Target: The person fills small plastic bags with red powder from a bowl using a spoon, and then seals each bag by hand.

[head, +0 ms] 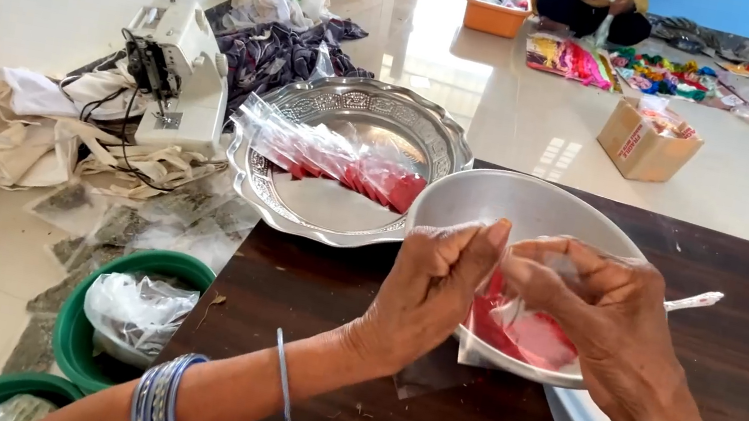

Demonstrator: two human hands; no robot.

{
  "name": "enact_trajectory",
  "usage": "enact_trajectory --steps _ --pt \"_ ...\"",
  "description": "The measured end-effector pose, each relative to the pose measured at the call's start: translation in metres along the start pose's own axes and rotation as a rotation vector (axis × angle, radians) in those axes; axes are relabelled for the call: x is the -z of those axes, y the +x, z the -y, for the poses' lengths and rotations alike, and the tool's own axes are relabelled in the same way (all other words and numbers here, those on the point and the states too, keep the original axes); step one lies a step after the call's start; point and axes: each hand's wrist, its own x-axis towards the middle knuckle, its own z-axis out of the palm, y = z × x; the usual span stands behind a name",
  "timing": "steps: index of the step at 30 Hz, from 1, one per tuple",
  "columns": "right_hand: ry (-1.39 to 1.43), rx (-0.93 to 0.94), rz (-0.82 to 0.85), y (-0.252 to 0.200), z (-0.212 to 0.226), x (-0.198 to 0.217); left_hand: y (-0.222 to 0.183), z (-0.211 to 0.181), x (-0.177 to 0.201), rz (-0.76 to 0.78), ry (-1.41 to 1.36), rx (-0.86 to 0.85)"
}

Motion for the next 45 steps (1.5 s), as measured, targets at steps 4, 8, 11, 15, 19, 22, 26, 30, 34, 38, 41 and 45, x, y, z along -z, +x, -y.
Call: enact_trajectory --steps 4,8,11,15,19,22,26,30,34,38,41,45 --pt "0.025 -0.050 0.006 0.004 -0.002 0.005 -0.001 -0.006 -0.002 -0.011 0.122 -0.066" --pt "-0.046 -0.128 0.017 0.005 0.010 0.007 -0.001 -0.005 -0.002 -0.019 0.213 -0.102" --pt "-0.267 -0.101 -0.007 0.000 0.007 0.010 0.000 -0.006 -0.001 0.058 0.223 -0.049" --pt "-0.291 0.025 -0.020 -0.002 0.006 0.005 0.003 -0.008 0.001 0.094 0.123 0.058" --pt "-0.387 -0.016 -0.111 -0.005 0.007 0.002 0.004 -0.008 0.000 0.103 0.094 0.229" --pt "-0.392 -0.006 -0.156 -0.004 -0.003 0.005 0.004 -0.012 -0.002 0.166 -0.043 0.339" --pt "-0.345 0.004 -0.193 -0.006 -0.006 0.005 0.002 -0.014 -0.004 0.235 -0.072 0.382" --pt "-0.345 0.077 -0.167 -0.005 -0.002 0.003 0.001 -0.009 -0.002 0.235 -0.103 0.351" --pt "-0.384 -0.004 -0.205 -0.003 0.006 0.002 0.006 -0.013 -0.002 0.216 -0.066 0.360" --pt "-0.328 -0.026 -0.194 -0.003 0.005 0.000 0.008 -0.006 0.001 0.205 -0.065 0.417" --pt "-0.325 0.077 -0.184 -0.004 0.008 -0.001 0.011 0.000 0.009 0.198 -0.140 0.340" --pt "-0.350 0.052 -0.196 -0.004 0.013 0.000 0.012 -0.001 0.013 0.254 -0.154 0.421"
